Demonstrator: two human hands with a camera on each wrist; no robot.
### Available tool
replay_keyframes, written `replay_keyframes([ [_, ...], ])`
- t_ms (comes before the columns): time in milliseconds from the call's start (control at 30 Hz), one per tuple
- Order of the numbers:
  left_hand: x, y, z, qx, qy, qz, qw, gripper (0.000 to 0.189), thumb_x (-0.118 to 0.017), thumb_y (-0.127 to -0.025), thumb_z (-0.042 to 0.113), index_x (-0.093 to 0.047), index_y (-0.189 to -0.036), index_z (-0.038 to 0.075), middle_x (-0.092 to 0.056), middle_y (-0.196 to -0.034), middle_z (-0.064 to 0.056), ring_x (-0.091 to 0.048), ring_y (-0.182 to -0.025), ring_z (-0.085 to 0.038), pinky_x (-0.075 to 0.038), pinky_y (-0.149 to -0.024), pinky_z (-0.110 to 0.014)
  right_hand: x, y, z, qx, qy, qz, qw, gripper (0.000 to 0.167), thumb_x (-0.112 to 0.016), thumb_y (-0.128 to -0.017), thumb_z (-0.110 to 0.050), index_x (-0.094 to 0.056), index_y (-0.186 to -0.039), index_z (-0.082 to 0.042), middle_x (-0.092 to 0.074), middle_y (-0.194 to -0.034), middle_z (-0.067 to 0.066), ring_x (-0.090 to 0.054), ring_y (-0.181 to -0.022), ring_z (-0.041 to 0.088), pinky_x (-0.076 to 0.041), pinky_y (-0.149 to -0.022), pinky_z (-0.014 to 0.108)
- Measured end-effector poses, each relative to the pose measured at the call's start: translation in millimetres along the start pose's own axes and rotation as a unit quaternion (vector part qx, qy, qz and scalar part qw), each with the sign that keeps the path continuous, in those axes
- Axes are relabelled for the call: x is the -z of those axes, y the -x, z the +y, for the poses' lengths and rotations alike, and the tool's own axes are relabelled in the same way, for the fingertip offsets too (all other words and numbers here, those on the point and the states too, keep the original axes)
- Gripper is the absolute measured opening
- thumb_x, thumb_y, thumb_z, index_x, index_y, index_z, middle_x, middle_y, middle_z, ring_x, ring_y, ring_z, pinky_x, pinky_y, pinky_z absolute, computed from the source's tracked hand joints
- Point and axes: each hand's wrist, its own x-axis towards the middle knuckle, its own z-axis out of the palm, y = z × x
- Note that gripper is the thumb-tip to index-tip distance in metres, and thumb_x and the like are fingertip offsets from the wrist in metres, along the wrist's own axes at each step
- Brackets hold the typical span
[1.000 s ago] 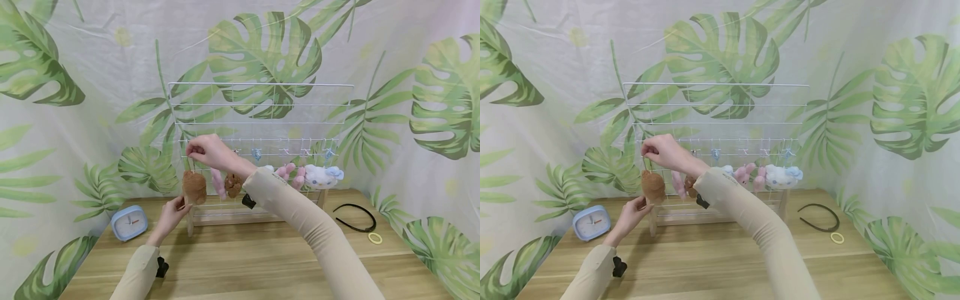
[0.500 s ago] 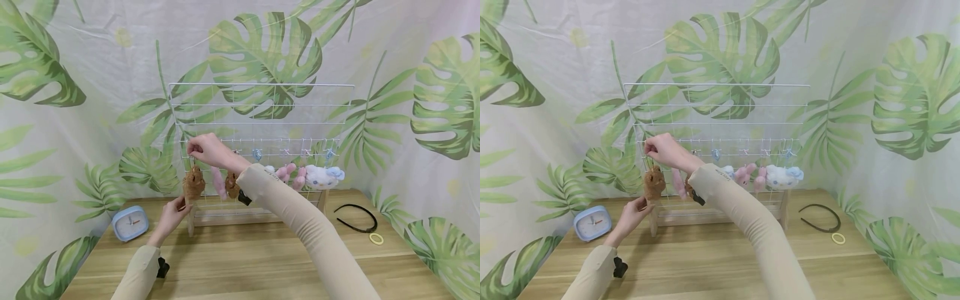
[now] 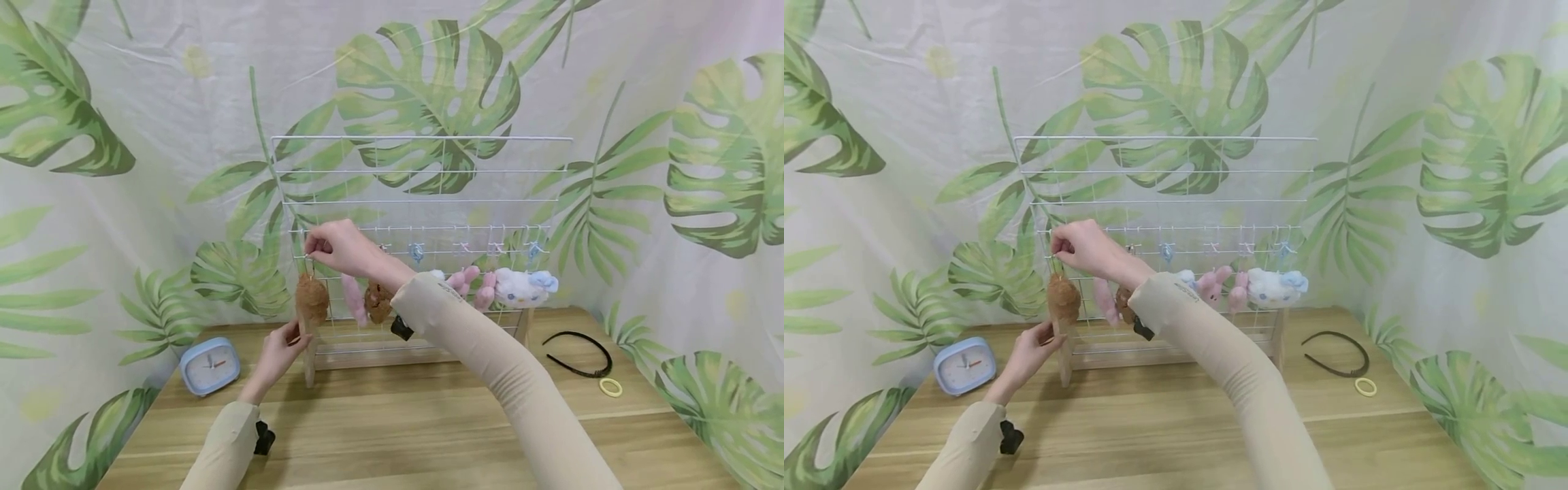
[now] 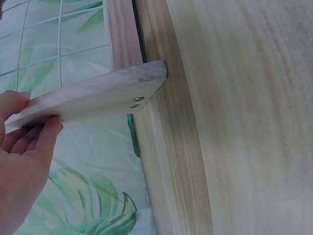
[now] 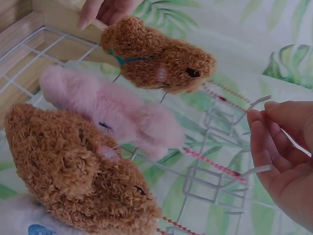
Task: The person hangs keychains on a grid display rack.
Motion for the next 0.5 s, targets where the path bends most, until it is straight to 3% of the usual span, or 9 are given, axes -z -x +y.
replay_keyframes([
  [233,0.5,0.2,0.2,-0.002,-0.005,-0.003,1.0,0.054,-0.058,-0.101,0.021,-0.043,-0.147,-0.004,-0.057,-0.138,-0.027,-0.058,-0.127,-0.04,-0.055,-0.1,-0.047,6,37.8,-6,0.013,-0.012,0.035,0.9992,0.011,-0.064,-0.096,-0.01,-0.073,-0.102,-0.007,-0.073,-0.091,0.003,-0.061,-0.072,0.008,-0.05,-0.066,0.01],
  [500,-0.4,-0.3,-2.6,0.001,-0.004,-0.001,1.0,0.059,-0.059,-0.101,0.026,-0.041,-0.148,-0.004,-0.056,-0.139,-0.028,-0.057,-0.128,-0.039,-0.054,-0.101,-0.046,-8,103.3,7,0.052,-0.03,0.077,0.9952,0.004,-0.069,-0.091,-0.006,-0.071,-0.094,-0.004,-0.07,-0.081,0.005,-0.056,-0.066,0.006,-0.05,-0.061,0.011],
])
